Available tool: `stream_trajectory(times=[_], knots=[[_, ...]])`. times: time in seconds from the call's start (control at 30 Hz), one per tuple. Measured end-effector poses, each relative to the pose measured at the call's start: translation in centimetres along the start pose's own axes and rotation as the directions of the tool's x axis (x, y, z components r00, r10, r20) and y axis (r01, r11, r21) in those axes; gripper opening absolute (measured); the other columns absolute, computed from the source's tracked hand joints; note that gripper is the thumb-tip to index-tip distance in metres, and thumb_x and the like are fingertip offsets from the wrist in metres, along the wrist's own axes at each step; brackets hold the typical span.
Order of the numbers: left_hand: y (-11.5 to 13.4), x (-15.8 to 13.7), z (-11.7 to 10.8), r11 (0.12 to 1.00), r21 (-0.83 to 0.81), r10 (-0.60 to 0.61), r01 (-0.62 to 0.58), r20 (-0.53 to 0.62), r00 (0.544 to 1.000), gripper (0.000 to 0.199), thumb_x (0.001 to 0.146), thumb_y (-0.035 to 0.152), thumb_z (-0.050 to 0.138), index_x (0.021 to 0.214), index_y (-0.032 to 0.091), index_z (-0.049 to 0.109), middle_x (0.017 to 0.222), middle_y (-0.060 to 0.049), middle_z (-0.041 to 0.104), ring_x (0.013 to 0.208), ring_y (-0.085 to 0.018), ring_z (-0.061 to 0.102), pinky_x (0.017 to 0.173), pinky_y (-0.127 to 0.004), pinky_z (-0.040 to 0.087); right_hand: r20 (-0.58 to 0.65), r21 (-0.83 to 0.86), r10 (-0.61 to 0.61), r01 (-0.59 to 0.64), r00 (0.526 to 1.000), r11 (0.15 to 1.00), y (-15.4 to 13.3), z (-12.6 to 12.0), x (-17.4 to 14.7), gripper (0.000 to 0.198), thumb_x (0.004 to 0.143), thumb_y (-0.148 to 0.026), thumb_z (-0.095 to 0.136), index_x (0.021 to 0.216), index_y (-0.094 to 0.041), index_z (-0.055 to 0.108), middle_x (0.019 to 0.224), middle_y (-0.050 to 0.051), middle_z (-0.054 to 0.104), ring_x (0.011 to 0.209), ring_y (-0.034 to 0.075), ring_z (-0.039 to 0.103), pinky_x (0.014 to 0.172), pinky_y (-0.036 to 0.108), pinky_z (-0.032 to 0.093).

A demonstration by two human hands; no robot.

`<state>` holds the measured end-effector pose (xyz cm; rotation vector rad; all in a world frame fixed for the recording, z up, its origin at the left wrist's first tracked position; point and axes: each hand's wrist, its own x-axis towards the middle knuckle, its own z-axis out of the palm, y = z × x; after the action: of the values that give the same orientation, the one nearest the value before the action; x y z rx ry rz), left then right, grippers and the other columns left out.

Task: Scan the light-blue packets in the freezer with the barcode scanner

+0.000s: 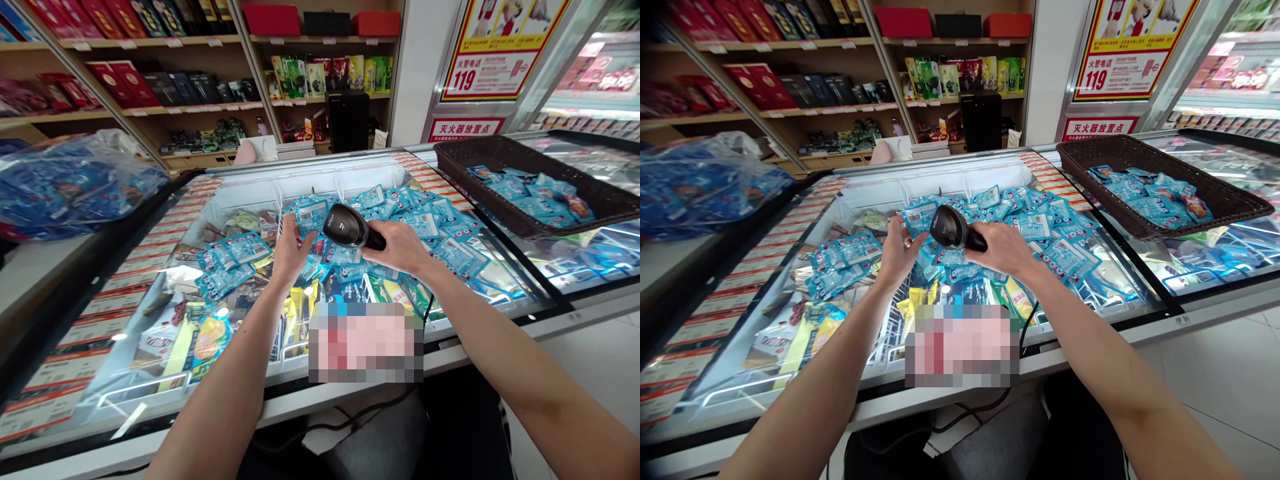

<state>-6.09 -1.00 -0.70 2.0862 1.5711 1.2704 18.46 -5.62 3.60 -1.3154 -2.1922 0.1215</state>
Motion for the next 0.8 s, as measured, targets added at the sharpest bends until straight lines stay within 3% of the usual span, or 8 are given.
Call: stream_trajectory(times=[0.23, 0.43, 0.8], knots=[[-0.15, 0.07, -0.05, 0.999, 0.042, -0.006, 0.006, 0.000, 1.000, 0.040, 0.081, 0.045, 0.054, 0.110, 0.021, 0.040, 0.069, 0.003, 0.049, 0.056, -0.011, 0.043, 0.054, -0.025, 0.034, -0.011, 0.051, -0.051, 0.051, 0.999, 0.997, -0.32, -0.09, -0.10, 0.024, 0.074, -0.038, 0.058, 0.092, -0.022, 0.062, 0.083, 0.001, 0.067, 0.075, 0.018, 0.059, 0.064, 0.027, 0.035], [-0.58, 0.17, 0.20, 0.999, 0.000, -0.036, 0.036, -0.041, 0.999, 0.039, 0.080, 0.048, 0.054, 0.102, 0.021, 0.040, 0.071, 0.002, 0.055, 0.055, -0.011, 0.047, 0.057, -0.027, 0.036, -0.020, 0.096, -0.084, 0.086, 0.996, 0.992, -0.31, -0.10, -0.23, 0.027, 0.074, -0.038, 0.058, 0.095, -0.021, 0.062, 0.085, 0.001, 0.068, 0.078, 0.018, 0.060, 0.066, 0.027, 0.036], [-0.70, 0.19, 0.11, 0.999, 0.034, -0.027, 0.029, -0.053, 0.998, 0.034, 0.080, 0.047, 0.055, 0.096, 0.020, 0.041, 0.067, 0.004, 0.049, 0.052, -0.010, 0.044, 0.054, -0.026, 0.032, 0.013, 0.061, -0.087, 0.086, 0.996, 0.994, -0.23, 0.17, -0.19, 0.029, 0.074, -0.041, 0.058, 0.095, -0.022, 0.061, 0.088, 0.002, 0.068, 0.079, 0.018, 0.059, 0.065, 0.027, 0.035]])
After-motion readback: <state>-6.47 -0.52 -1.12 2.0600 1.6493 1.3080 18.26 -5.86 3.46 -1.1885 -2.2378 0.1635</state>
